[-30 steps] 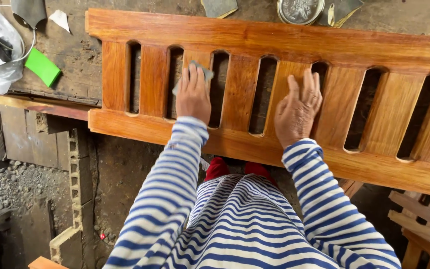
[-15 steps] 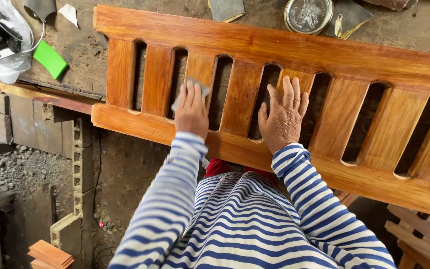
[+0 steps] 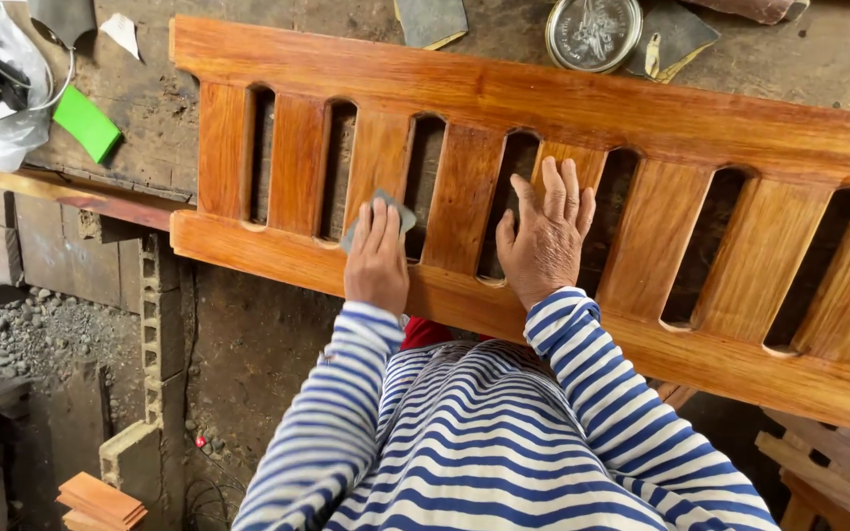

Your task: The person sands a wooden slatted panel using a sanding block. They work along the top surface and edges, moving the block back and forth to smooth the wood. The panel remains on a workbench throughout the process.

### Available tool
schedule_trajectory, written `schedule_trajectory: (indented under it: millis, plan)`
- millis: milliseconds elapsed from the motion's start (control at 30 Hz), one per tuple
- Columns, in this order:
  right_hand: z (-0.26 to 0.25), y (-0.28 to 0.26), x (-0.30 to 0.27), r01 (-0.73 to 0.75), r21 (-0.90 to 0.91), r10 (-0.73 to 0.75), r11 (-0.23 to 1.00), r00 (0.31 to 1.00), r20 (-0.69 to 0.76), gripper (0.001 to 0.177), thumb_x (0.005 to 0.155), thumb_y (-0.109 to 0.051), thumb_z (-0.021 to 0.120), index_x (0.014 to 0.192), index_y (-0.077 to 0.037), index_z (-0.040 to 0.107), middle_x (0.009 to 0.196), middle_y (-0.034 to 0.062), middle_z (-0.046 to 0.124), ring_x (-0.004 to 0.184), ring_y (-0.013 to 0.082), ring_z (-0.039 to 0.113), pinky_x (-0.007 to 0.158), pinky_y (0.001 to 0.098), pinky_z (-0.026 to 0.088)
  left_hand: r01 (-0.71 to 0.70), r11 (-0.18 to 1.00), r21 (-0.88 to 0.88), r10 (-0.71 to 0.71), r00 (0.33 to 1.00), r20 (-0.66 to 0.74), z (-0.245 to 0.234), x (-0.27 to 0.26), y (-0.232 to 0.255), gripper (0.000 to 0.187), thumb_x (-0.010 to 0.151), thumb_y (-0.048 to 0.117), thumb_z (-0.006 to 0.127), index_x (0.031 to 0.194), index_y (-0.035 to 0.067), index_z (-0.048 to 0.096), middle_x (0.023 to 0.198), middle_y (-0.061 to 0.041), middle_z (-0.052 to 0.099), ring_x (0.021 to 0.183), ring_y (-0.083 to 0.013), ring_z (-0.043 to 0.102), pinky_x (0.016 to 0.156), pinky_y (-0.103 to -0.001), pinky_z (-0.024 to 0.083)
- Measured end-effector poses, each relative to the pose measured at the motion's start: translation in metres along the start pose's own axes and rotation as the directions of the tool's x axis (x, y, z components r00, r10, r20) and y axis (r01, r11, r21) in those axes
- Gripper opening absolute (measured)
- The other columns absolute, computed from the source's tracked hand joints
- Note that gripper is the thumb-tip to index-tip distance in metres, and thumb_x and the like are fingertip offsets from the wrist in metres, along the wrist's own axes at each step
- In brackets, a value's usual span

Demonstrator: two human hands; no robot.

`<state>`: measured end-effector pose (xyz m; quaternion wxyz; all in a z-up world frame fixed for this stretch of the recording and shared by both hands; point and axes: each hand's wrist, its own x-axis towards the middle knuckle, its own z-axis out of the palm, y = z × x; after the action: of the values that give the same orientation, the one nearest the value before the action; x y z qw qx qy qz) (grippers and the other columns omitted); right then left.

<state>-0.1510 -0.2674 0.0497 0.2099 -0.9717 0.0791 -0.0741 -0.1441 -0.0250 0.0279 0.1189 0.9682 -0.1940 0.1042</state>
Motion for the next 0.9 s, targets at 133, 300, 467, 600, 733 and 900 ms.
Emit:
schedule_trajectory:
  millis: [133, 300, 467, 600, 733, 900]
  plan:
    - [0.003, 0.000, -0.001, -0.005, -0.010, 0.005, 1.000, 1.000, -0.009, 0.041, 0.090, -0.022, 0.068, 0.130, -0.015, 0.065, 0.153, 0.0118, 0.037, 0.151, 0.0349, 0.025, 0.119, 0.0595, 0.020, -0.032, 0.998, 0.057, 0.037, 0.996, -0.082, 0.041, 0.072, -0.025, 0.041, 0.107, 0.024, 0.051, 0.140, 0.001, 0.060, 0.147, -0.020, 0.055, 0.139, -0.0394, 0.049, 0.116, -0.043, 0.041]
    - [0.002, 0.003, -0.001, 0.008, 0.011, -0.007, 1.000, 1.000, -0.030, 0.040, 0.087, -0.021, 0.071, 0.127, -0.017, 0.068, 0.150, 0.0107, 0.041, 0.149, 0.0344, 0.030, 0.118, 0.0578, 0.022, 0.016, 0.998, 0.064, -0.013, 0.999, -0.052, 0.068, 0.103, -0.042, 0.044, 0.108, 0.021, 0.051, 0.145, -0.002, 0.054, 0.152, -0.023, 0.047, 0.144, -0.0426, 0.039, 0.120, -0.046, 0.035]
    - [-0.001, 0.002, 0.000, -0.001, 0.032, 0.002, 0.999, 1.000, -0.027, 0.037, 0.090, -0.020, 0.068, 0.127, -0.016, 0.068, 0.151, 0.0102, 0.041, 0.150, 0.0341, 0.029, 0.119, 0.0577, 0.021, 0.034, 0.998, 0.047, -0.033, 0.999, -0.007, 0.007, 0.004, -0.001, 0.046, 0.105, 0.018, 0.053, 0.147, -0.001, 0.052, 0.153, -0.023, 0.048, 0.144, -0.0413, 0.042, 0.119, -0.045, 0.035]
    - [0.001, 0.002, 0.000, -0.003, 0.014, 0.004, 1.000, 1.000, -0.028, 0.038, 0.089, -0.021, 0.068, 0.127, -0.017, 0.068, 0.151, 0.0101, 0.041, 0.150, 0.0338, 0.030, 0.119, 0.0576, 0.022, 0.037, 0.999, 0.001, -0.037, 0.999, -0.014, 0.016, 0.007, -0.006, 0.046, 0.103, 0.016, 0.053, 0.146, -0.001, 0.054, 0.153, -0.024, 0.048, 0.144, -0.0414, 0.041, 0.121, -0.045, 0.034]
    - [-0.001, 0.001, 0.001, 0.001, 0.002, -0.001, 1.000, 1.000, -0.014, 0.038, 0.090, -0.021, 0.068, 0.128, -0.016, 0.068, 0.149, 0.0103, 0.041, 0.149, 0.0342, 0.029, 0.119, 0.0577, 0.021, -0.038, 0.998, 0.041, 0.045, 0.985, -0.165, 0.056, 0.085, -0.029, 0.042, 0.105, 0.019, 0.056, 0.140, -0.004, 0.058, 0.146, -0.027, 0.053, 0.138, -0.0456, 0.046, 0.118, -0.047, 0.038]
    - [0.000, 0.003, 0.001, -0.001, 0.052, 0.002, 0.999, 1.000, -0.024, 0.038, 0.090, -0.018, 0.067, 0.127, -0.015, 0.067, 0.150, 0.0106, 0.041, 0.149, 0.0347, 0.029, 0.119, 0.0574, 0.021, -0.044, 0.998, 0.054, 0.050, 0.993, -0.106, 0.042, 0.055, -0.022, 0.045, 0.107, 0.021, 0.051, 0.147, -0.002, 0.053, 0.153, -0.023, 0.048, 0.143, -0.0422, 0.041, 0.120, -0.047, 0.034]
